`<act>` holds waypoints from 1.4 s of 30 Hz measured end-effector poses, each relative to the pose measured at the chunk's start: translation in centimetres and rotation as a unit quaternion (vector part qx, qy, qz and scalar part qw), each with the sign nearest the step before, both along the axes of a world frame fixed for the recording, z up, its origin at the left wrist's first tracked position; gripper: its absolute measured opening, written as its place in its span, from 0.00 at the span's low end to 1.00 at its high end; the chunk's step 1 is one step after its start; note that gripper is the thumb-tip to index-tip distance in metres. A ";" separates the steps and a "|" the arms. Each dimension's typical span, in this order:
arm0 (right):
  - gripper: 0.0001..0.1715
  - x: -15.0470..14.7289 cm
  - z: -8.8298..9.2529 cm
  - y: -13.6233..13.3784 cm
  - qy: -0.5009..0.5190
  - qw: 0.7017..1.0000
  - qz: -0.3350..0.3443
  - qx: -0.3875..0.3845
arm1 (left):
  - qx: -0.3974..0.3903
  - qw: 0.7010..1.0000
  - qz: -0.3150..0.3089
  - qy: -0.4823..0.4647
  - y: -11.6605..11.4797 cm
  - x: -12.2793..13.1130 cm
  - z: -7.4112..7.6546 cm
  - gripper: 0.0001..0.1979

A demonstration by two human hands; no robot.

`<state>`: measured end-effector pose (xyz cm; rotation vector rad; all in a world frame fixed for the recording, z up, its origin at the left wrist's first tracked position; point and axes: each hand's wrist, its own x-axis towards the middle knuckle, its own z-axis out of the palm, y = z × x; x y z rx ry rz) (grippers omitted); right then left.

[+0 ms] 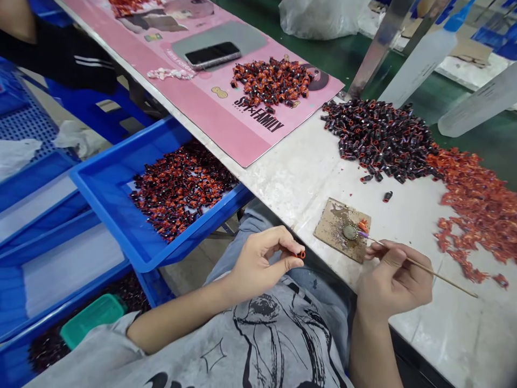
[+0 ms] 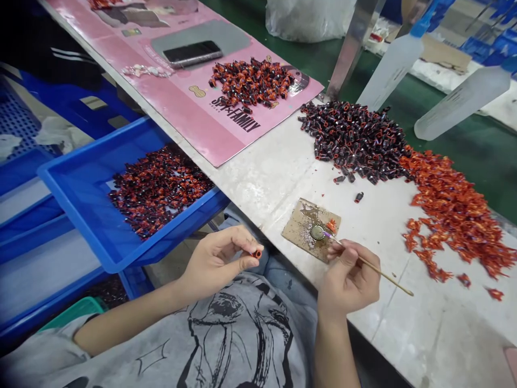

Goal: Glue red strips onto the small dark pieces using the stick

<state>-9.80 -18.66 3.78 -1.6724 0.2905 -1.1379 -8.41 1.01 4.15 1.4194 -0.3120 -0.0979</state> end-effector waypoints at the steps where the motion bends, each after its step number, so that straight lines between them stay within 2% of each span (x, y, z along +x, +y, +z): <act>1: 0.14 0.0 0.2 0.1 -0.019 1.000 -0.003 0.002 | 0.003 1.000 -0.002 -0.013 0.0 -0.1 0.0 0.09; 4: 0.16 -0.2 1.1 0.5 -0.068 0.997 0.029 0.033 | 0.021 0.998 -0.003 -0.051 -0.1 -0.2 0.1 0.09; 7: 0.13 -0.9 2.1 1.3 -0.093 0.987 0.117 0.067 | 0.034 0.996 -0.003 -0.086 -0.2 -0.3 0.3 0.09; 10: 0.10 -1.6 2.7 2.1 -0.089 0.975 0.195 0.050 | 0.049 0.993 -0.003 -0.107 -0.3 -0.4 0.5 0.09; 16: 0.07 -2.1 2.3 2.6 -0.092 0.957 0.276 -0.011 | 0.069 0.991 -0.012 -0.118 -0.4 -0.4 0.8 0.10; 21: 0.06 -2.5 1.9 2.5 -0.068 0.941 0.330 -0.018 | 0.078 0.988 -0.010 -0.135 -0.3 -0.3 0.8 0.10; 31: 0.05 -2.9 1.6 2.5 -0.041 0.939 0.341 -0.016 | 0.082 0.988 -0.007 -0.128 -0.1 -0.3 0.8 0.10; 38: 0.07 -3.1 1.6 2.6 -0.008 0.953 0.301 -0.029 | 0.073 0.990 -0.011 -0.117 0.0 -0.3 0.7 0.09; 42: 0.05 -3.3 1.6 2.4 -0.009 0.944 0.329 -0.017 | 0.075 0.990 -0.011 -0.119 -0.1 -0.4 0.7 0.10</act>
